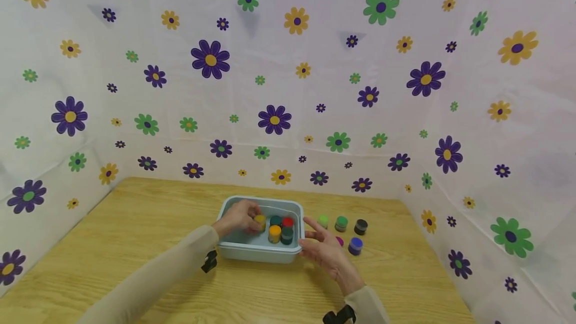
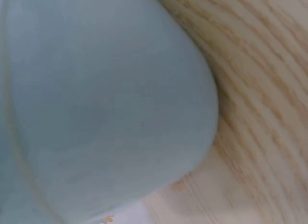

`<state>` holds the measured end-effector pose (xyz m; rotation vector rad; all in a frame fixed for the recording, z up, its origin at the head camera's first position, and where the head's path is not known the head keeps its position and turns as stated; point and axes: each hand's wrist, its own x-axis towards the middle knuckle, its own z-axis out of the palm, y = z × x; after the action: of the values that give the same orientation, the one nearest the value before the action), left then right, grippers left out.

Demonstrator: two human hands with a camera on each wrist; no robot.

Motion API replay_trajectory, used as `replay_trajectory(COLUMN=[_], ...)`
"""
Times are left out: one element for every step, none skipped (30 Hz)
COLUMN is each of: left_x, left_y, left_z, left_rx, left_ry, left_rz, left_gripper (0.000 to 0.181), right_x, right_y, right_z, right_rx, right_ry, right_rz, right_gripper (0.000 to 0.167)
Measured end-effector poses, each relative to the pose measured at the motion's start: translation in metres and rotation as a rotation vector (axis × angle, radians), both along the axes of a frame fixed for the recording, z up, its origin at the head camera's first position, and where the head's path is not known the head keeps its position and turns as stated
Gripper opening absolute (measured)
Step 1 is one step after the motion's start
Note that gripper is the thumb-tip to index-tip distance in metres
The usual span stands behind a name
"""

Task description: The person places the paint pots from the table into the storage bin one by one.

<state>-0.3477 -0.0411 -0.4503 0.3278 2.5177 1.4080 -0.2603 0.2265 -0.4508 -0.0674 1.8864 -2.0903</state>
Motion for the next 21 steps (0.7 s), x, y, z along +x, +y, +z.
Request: replay_trajectory(left_x=[0.0005, 0.0007, 0.0011, 0.0015, 0.0019, 0.002, 0.002, 0.002, 0.002, 0.002, 0.0017, 0.0014, 0.0014, 0.0013, 0.0011, 0.001, 0.0006, 0.0006, 0.0006, 0.0007, 0.0007], left_y=[0.0002, 0.0006, 0.0009, 0.0013, 0.0017, 0.002, 0.0022, 0.0024, 0.0024, 0.0023, 0.0023, 0.0022, 0.0022, 0.0021, 0.0021, 0.0022, 0.0022, 0.0023, 0.0024, 0.0025, 0.0025], left_z=[0.0, -0.0002, -0.0001, 0.0001, 0.0003, 0.0006, 0.0011, 0.0014, 0.0017, 0.0019, 0.0017, 0.0016, 0.001, 0.0004, -0.0002, -0.0009, -0.0017, -0.0022, -0.0027, -0.0031, -0.0034], left_rx=[0.007, 0.011, 0.015, 0.013, 0.012, 0.01, 0.002, -0.003, -0.009, -0.013, -0.017, -0.02, -0.023, -0.022, -0.026, -0.031, -0.036, -0.041, -0.049, -0.057, -0.063], left_ry=[-0.005, -0.003, -0.003, -0.001, 0.0, 0.0, 0.004, 0.004, 0.003, -0.001, -0.001, 0.0, 0.004, 0.007, 0.016, 0.026, 0.035, 0.045, 0.053, 0.061, 0.066], left_rz=[0.002, 0.003, 0.003, 0.006, 0.008, 0.01, 0.01, 0.01, 0.009, 0.009, 0.008, 0.008, 0.007, 0.005, 0.005, 0.004, 0.003, 0.001, 0.002, 0.001, 0.003], left_gripper=[0.037, 0.037, 0.037, 0.036, 0.036, 0.036, 0.036, 0.036, 0.035, 0.035, 0.034, 0.033, 0.032, 0.031, 0.03, 0.029, 0.027, 0.026, 0.026, 0.025, 0.024], right_x=[-0.0002, -0.0004, -0.0004, -0.0005, -0.0006, -0.0006, -0.001, -0.0012, -0.0014, -0.0017, -0.0019, -0.0021, -0.002, -0.0019, -0.0018, -0.0018, -0.0018, -0.0018, -0.0018, -0.0018, -0.0018], right_y=[0.0001, 0.0001, 0.0001, 0.0001, 0.0002, 0.0002, 0.0001, 0.0, -0.0001, -0.0002, -0.0004, -0.0006, -0.0007, -0.0009, -0.0011, -0.0013, -0.0014, -0.0015, -0.0016, -0.0016, -0.0018], right_z=[-0.0002, -0.0003, -0.0004, -0.0006, -0.0007, -0.0008, -0.0008, -0.0007, -0.0009, -0.001, -0.001, -0.0009, -0.001, -0.0009, -0.0008, -0.0005, -0.0003, -0.0003, -0.0003, -0.0002, -0.0003], right_rx=[0.002, 0.003, 0.005, 0.007, 0.008, 0.01, 0.011, 0.013, 0.017, 0.02, 0.021, 0.023, 0.024, 0.024, 0.024, 0.024, 0.022, 0.021, 0.021, 0.022, 0.023], right_ry=[0.0, 0.0, 0.0, -0.001, 0.0, 0.002, 0.004, 0.005, 0.004, 0.004, 0.004, 0.003, 0.002, 0.0, -0.003, -0.003, -0.004, -0.005, -0.005, -0.004, -0.005], right_rz=[-0.002, -0.004, -0.006, -0.008, -0.009, -0.009, -0.01, -0.011, -0.013, -0.013, -0.014, -0.015, -0.017, -0.02, -0.023, -0.025, -0.028, -0.03, -0.031, -0.03, -0.028], right_gripper=[0.074, 0.073, 0.073, 0.073, 0.073, 0.073, 0.073, 0.073, 0.073, 0.073, 0.073, 0.073, 0.073, 0.073, 0.072, 0.072, 0.072, 0.073, 0.073, 0.073, 0.073])
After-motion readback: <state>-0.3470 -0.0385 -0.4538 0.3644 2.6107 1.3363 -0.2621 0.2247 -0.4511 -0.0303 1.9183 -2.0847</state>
